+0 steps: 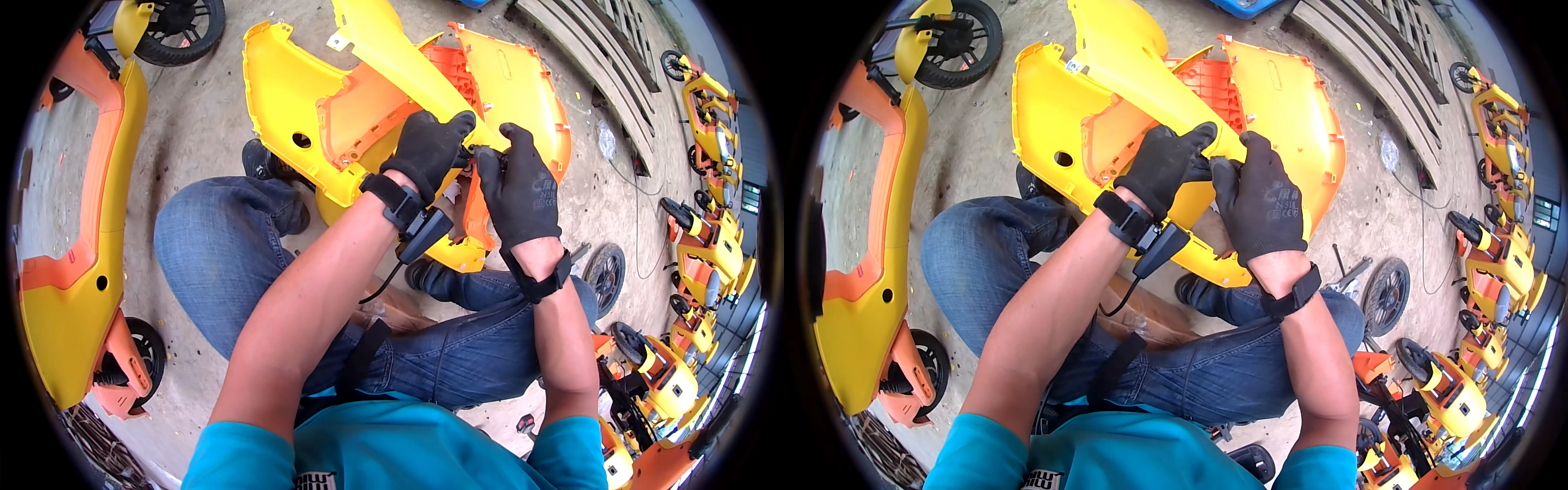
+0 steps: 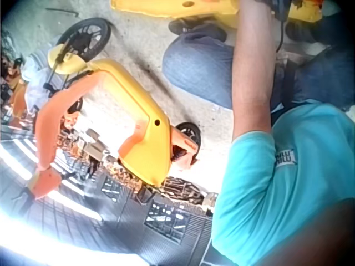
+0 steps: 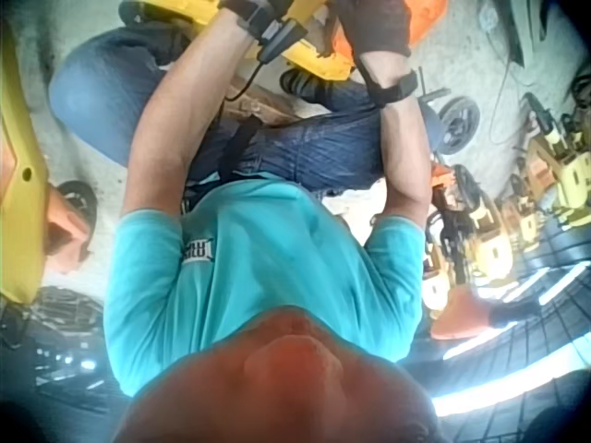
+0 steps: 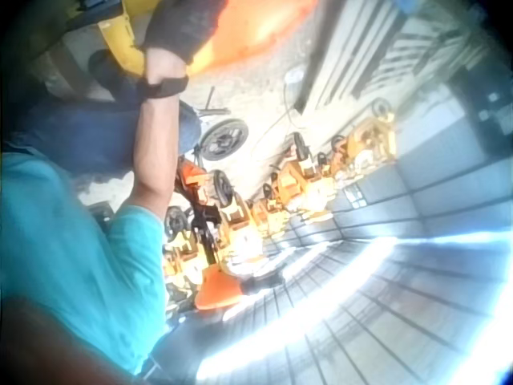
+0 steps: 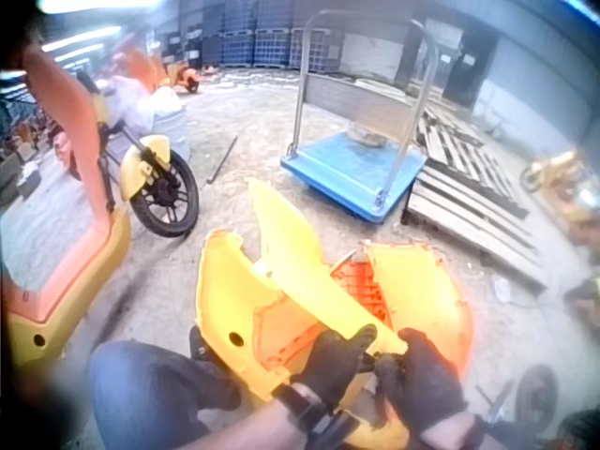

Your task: The person assembles various yellow plastic body panels for an electric scooter by aligning them and then securing them together using screws and a screwdriver while sitting on the floor.

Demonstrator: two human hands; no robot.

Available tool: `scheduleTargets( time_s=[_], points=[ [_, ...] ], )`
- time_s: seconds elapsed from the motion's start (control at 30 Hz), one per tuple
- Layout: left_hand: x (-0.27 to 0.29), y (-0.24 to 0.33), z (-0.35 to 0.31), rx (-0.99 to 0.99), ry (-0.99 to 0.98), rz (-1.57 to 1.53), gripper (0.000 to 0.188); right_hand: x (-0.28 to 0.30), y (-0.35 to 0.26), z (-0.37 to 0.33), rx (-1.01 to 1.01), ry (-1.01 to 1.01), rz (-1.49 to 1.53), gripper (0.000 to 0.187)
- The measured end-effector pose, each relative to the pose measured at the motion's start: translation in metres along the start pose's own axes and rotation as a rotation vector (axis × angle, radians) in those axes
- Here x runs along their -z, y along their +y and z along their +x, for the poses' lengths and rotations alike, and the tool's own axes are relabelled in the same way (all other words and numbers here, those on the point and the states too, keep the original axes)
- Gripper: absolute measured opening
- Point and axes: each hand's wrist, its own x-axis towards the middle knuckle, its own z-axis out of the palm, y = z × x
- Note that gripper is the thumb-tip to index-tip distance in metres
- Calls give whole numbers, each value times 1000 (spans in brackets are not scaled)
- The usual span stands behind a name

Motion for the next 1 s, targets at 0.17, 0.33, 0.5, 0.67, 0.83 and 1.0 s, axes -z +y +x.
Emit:
scheduleTargets(
  time_s=[0.17, 0.33, 0.5, 0.67, 0.83, 1.0],
  points=[
    [-1, 0, 0, 33, 35, 13, 24, -1, 4, 0, 73, -23, -110, 16],
    [0, 0, 1, -19, 21, 166, 24, -1, 11, -1, 193, -1, 2, 16],
    [-1, -1, 1, -25, 24, 113, 24, -9, 8, 0, 191, 52, 62, 17],
    [-1, 1, -1, 16, 30, 74, 25, 0, -1, -1, -29, -13, -18, 20],
    [-4, 5, -4, 48, 49, -8, 26, 0, 5, -1, 131, 17, -77, 14],
    [-2, 3, -1, 34, 39, 18, 26, -2, 14, 1, 145, 3, 82, 16]
  ],
)
